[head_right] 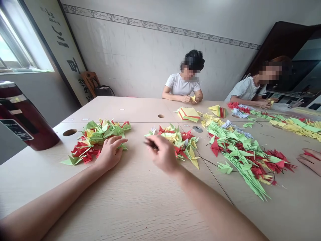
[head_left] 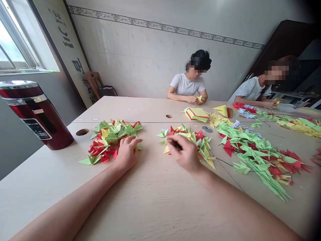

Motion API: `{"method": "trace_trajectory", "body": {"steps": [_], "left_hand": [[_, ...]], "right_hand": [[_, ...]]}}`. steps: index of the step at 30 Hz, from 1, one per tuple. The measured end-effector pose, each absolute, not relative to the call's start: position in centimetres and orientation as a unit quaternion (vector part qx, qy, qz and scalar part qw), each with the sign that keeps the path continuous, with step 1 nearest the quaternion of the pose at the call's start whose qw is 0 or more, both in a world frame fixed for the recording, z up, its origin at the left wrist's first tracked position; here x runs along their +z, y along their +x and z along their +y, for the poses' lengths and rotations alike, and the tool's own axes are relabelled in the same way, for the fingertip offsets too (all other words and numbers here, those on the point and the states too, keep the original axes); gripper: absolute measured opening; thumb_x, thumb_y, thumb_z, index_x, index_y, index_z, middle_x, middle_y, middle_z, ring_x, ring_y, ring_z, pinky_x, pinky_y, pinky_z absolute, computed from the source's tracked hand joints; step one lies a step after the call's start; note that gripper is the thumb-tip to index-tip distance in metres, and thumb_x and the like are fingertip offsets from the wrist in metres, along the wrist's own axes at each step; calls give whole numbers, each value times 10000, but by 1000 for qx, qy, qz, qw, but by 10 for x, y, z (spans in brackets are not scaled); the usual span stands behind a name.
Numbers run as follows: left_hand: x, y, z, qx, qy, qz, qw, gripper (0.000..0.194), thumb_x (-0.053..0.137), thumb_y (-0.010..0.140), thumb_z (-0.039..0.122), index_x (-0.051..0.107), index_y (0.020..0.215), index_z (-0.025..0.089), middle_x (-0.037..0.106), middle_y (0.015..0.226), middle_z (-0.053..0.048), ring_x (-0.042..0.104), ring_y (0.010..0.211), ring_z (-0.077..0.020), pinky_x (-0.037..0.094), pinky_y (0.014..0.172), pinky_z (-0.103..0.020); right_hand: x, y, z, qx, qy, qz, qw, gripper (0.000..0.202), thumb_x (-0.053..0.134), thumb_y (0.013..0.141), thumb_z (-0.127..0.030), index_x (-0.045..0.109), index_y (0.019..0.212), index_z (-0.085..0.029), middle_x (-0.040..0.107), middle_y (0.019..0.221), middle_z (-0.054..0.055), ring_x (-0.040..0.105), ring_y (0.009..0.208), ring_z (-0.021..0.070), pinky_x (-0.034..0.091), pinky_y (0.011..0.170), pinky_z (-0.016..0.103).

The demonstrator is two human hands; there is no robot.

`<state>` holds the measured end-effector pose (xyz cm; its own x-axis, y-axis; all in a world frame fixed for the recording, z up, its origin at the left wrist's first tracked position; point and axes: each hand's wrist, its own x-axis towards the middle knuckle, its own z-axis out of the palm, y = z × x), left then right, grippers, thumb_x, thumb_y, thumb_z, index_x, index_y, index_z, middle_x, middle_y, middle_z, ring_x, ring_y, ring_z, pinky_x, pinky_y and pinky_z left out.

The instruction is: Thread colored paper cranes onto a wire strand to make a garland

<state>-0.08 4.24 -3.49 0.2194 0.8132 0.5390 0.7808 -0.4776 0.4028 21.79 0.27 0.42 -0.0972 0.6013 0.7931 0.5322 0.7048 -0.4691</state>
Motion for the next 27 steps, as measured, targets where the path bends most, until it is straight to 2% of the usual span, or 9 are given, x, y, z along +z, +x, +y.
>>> {"method": "trace_trajectory", "body": {"steps": [2, 5, 8, 10, 12, 15, 19, 27], "left_hand": [[-36, -2, 45, 345, 784, 514, 46, 334, 439, 713, 76, 666, 928, 194, 629, 1017, -98, 488, 1017, -287, 402, 877, -439], [-33, -2, 44, 367, 765, 520, 102, 250, 469, 724, 114, 674, 843, 193, 669, 911, -85, 550, 933, -267, 427, 825, -392], [-28, 5, 37, 441, 709, 497, 239, 168, 515, 755, 207, 632, 875, 186, 665, 894, -72, 590, 825, -210, 456, 732, -327], [-26, 13, 30, 480, 658, 464, 349, 198, 551, 757, 258, 584, 933, 174, 652, 840, -54, 586, 726, -161, 458, 659, -282], [-26, 21, 23, 501, 624, 436, 412, 264, 585, 743, 263, 542, 983, 161, 629, 769, -29, 553, 657, -124, 445, 616, -250], [-28, 30, 15, 504, 626, 409, 432, 321, 598, 736, 229, 504, 1034, 153, 598, 723, -5, 505, 617, -99, 423, 591, -230], [-30, 32, 12, 495, 642, 391, 435, 349, 571, 752, 202, 466, 1082, 159, 602, 747, -14, 515, 642, -107, 430, 600, -238], [-25, 30, 6, 485, 697, 381, 367, 341, 560, 758, 161, 467, 1086, 174, 618, 784, -19, 527, 632, -99, 430, 591, -230]], "right_hand": [[-14, 205, -3, 75, -368, -788, 487, 166, 538, 790, -159, 616, 927, -211, 659, 814, 40, 617, 717, 163, 507, 640, 271], [-37, 201, -3, 129, -362, -810, 443, 176, 544, 775, -130, 624, 913, -203, 659, 790, 35, 616, 706, 158, 507, 647, 274], [-42, 204, -1, 192, -400, -768, 462, 149, 557, 785, -178, 624, 918, -184, 667, 830, 50, 625, 738, 166, 517, 668, 282], [-39, 204, -1, 240, -422, -731, 480, 149, 558, 795, -233, 623, 914, -170, 669, 814, 52, 629, 730, 166, 522, 656, 279], [-35, 203, -3, 285, -431, -705, 486, 190, 560, 797, -282, 618, 930, -160, 658, 770, 43, 621, 694, 158, 520, 616, 268], [-31, 199, -6, 331, -427, -691, 479, 251, 572, 791, -328, 607, 975, -159, 630, 728, 24, 593, 647, 140, 497, 559, 245], [-33, 197, -8, 350, -420, -704, 453, 235, 604, 773, -320, 620, 958, -176, 632, 757, 18, 590, 697, 143, 489, 617, 252], [-33, 196, -8, 383, -415, -689, 454, 242, 598, 777, -328, 612, 968, -180, 651, 833, 36, 608, 775, 165, 502, 676, 274]]}}
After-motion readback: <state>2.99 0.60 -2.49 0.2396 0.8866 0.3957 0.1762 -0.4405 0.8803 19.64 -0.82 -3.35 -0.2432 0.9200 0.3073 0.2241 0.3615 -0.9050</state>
